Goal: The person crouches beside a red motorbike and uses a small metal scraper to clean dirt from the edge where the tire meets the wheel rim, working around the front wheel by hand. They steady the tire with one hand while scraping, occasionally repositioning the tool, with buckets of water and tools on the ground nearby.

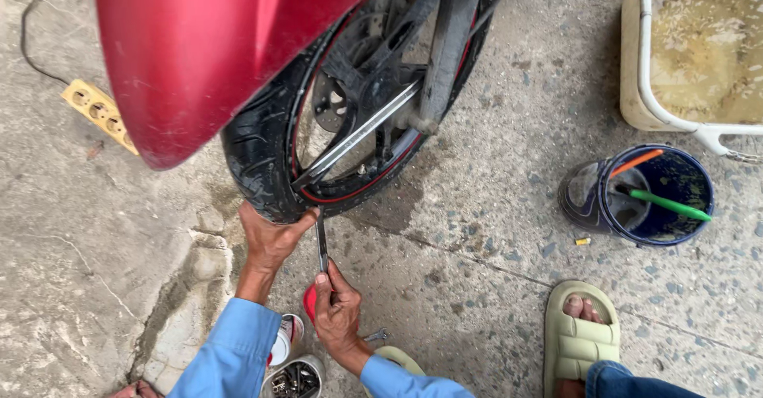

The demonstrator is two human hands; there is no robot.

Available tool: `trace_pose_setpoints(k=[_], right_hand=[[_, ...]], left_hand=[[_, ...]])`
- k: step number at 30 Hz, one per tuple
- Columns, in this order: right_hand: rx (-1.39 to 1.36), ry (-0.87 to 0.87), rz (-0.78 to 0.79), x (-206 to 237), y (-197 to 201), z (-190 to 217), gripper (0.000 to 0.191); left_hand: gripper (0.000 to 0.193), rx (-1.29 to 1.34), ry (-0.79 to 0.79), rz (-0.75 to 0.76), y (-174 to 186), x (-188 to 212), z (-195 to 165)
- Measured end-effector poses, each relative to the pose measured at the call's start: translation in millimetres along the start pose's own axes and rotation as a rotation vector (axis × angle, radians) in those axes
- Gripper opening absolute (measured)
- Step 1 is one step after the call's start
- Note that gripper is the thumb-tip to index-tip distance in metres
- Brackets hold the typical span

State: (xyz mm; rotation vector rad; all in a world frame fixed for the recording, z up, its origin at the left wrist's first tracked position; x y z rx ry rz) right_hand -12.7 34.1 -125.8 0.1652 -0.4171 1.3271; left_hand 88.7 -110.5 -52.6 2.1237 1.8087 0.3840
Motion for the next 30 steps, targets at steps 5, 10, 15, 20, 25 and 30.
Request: trace_pose_setpoints(k=[5,10,15,20,25,30], right_hand=[[-0.158,0.057,0.037,-3,-12,7,0.041],[-0.204,0.009,0.007,-2,-13,6,0.041],[-0.247,0.032,0.027,-1,-21,8,0.042],[-0.236,0.074,-0.025,-8,-30,18,0.040],[-0.301,-0.003,0.037,-9,-25,15,0.043],[-0.428,-0.035,0.066,-6,-24,16,0.038]], left_hand=[[0.031,-0.063,-0.009,0.000,2,-3,1],[0.031,-0.043,-0.023,0.005,3,-4,5],[0.030,-0.045,-0.059,0.012,3,-3,5],[0.029,-0.005,-0.073,0.016,3,-5,-3],[0.029,0.011,-0.020,0.008,3,-8,-4],[0.027,-0.113,-0.047,0.010,2,-4,1]])
Point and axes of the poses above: each hand's wrist, its own x-axis away from the middle knuckle, its own y-axis out of the back of the hand, z = x × y, the point moved 7 cm from there along -x, towards the middle knuckle, and after that the axes turned 7 degrees about z, right-handed, at the moved point
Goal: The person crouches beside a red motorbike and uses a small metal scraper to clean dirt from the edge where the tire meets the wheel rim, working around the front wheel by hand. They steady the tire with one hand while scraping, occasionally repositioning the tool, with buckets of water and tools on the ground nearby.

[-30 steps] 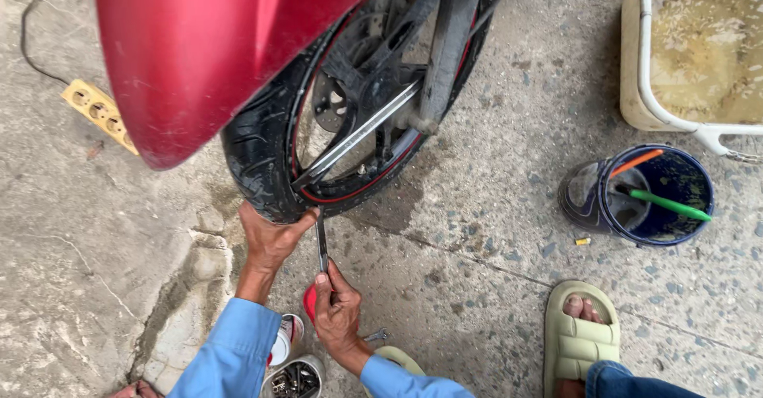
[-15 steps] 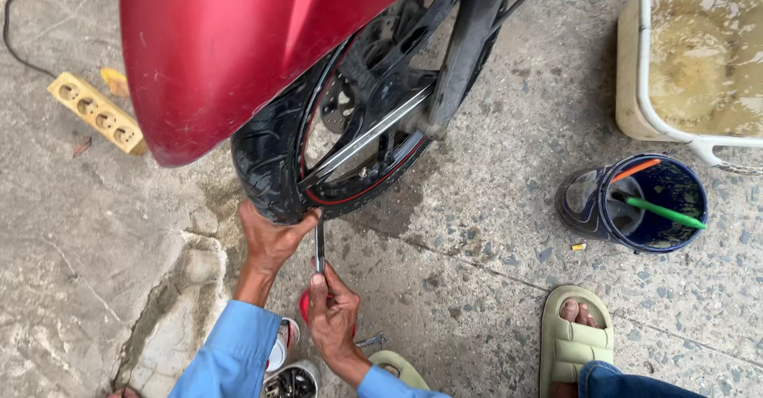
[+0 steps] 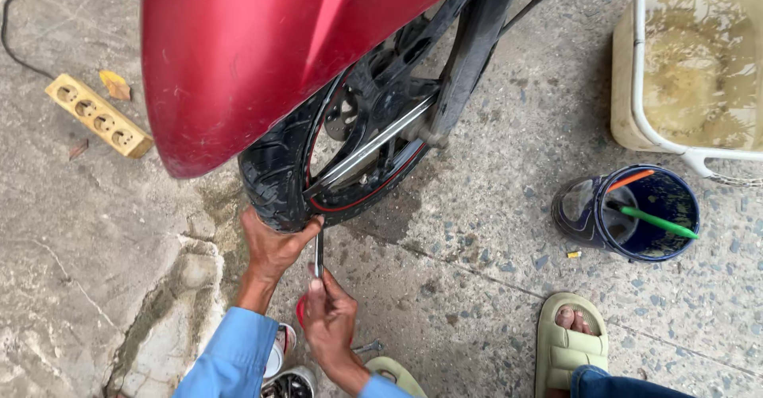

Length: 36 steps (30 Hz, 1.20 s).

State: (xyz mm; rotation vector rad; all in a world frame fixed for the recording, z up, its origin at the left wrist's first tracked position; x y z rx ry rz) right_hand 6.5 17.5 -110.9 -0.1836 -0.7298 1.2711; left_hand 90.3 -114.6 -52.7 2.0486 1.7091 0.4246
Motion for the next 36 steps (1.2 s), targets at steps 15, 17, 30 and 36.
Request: trace_pose_setpoints(k=[15,17,30,36], right_hand=[[0.207,-0.114,0.200,-8,39,9,0.025],[0.117,-0.207,0.241,-9,40,10,0.036],[0.234,-0.120,0.176,18,9,40,0.055],[0.239,-0.030,0.104,20,-3,74,0.054]], left_hand=[[0.049,0.069,-0.010,0.061,-7,4,16],[0.053,0.030,-0.074,0.071,-7,7,12],[0.075,-0.068,-0.036,0.025,-1,7,-11],[0.058,0.037,-0.006,0.023,0,6,-29]])
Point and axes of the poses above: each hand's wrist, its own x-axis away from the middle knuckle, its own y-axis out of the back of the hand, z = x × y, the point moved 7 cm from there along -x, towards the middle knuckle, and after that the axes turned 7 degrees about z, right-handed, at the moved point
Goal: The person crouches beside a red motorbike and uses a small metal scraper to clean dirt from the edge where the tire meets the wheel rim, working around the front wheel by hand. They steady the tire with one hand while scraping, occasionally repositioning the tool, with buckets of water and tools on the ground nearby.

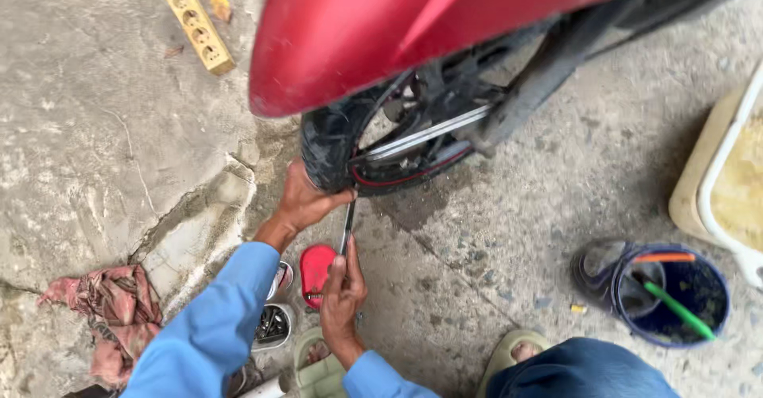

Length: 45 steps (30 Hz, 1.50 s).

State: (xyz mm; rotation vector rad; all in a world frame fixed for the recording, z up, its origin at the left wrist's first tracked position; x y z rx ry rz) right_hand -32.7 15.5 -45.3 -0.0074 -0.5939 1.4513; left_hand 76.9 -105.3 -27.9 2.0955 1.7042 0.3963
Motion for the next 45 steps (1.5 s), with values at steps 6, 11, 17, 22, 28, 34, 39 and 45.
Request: trace_pose_setpoints(k=[6,11,17,22,28,34,39,45], right_hand=[[0.040,0.065,-0.054,-2,2,-3,0.052],[0.099,0.225,-0.180,-3,-15,7,0.049],[-0.174,0.129,-0.263,-11,-42,-3,0.051],[-0.120,0.163,-0.116,-13,-19,-1,0.051],[-0.128,0.100,-0.096,-15,-11,-18,0.051],[-0.163,0.174,-0.065,-22,-22,-31,0.049],[0.218,-0.052,0.156,-24,48,-37,0.044],[0.441,-0.178,0.153,-19,94,-45,0.041]], left_hand=[[0.034,-0.012,0.119,-0.024,0,-1,18],[0.031,-0.022,0.045,-0.039,1,-4,16],[0.034,-0.011,0.081,-0.107,8,-6,19],[0.045,-0.072,-0.032,-0.123,14,-8,20],[0.038,-0.073,0.008,-0.076,6,-3,27],[0.043,0.056,-0.003,-0.052,9,-8,31],[0.046,0.002,0.019,0.078,20,-21,40],[0.074,-0.084,-0.135,0.065,25,-24,18]])
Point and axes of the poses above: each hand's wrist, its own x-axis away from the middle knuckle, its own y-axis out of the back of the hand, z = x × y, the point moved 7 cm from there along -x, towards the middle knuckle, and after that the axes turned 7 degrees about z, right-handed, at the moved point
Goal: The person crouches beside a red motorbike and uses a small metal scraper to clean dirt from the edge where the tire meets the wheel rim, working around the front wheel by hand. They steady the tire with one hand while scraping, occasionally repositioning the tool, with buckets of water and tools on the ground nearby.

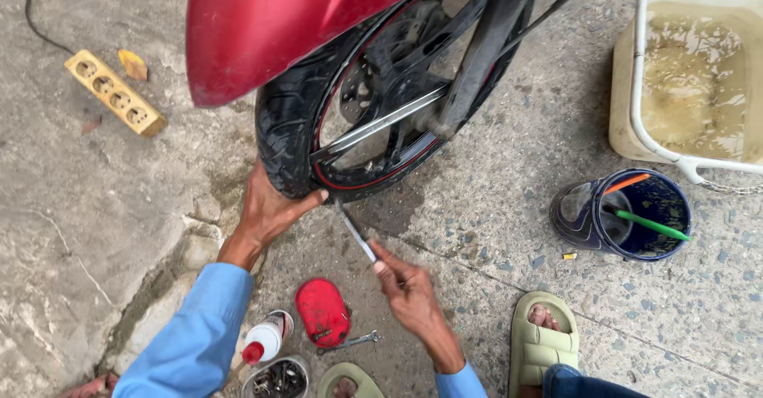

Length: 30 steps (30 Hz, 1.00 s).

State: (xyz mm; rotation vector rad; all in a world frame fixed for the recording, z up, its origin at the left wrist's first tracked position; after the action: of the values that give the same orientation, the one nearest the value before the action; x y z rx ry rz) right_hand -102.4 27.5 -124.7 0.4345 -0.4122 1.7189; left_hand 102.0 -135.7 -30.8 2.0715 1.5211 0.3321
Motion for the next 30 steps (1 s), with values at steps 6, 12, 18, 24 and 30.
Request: trace_pose_setpoints(k=[6,12,18,24,30], right_hand=[[-0.222,0.180,0.011,-7,-46,-3,0.045],[-0.239,0.179,-0.037,-7,-57,-14,0.046],[-0.292,0.201,-0.074,-8,-63,-13,0.046],[-0.200,0.215,-0.129,-7,-50,-19,0.046],[-0.229,0.335,-0.279,-5,-75,5,0.045]], left_hand=[[0.070,0.043,0.102,0.009,5,-6,-10],[0.060,0.083,0.103,-0.007,4,-6,-10],[0.054,0.051,0.073,-0.035,1,-3,-8],[0.054,-0.001,-0.010,-0.060,2,-2,-15],[0.050,0.052,0.077,-0.085,-5,6,-13]])
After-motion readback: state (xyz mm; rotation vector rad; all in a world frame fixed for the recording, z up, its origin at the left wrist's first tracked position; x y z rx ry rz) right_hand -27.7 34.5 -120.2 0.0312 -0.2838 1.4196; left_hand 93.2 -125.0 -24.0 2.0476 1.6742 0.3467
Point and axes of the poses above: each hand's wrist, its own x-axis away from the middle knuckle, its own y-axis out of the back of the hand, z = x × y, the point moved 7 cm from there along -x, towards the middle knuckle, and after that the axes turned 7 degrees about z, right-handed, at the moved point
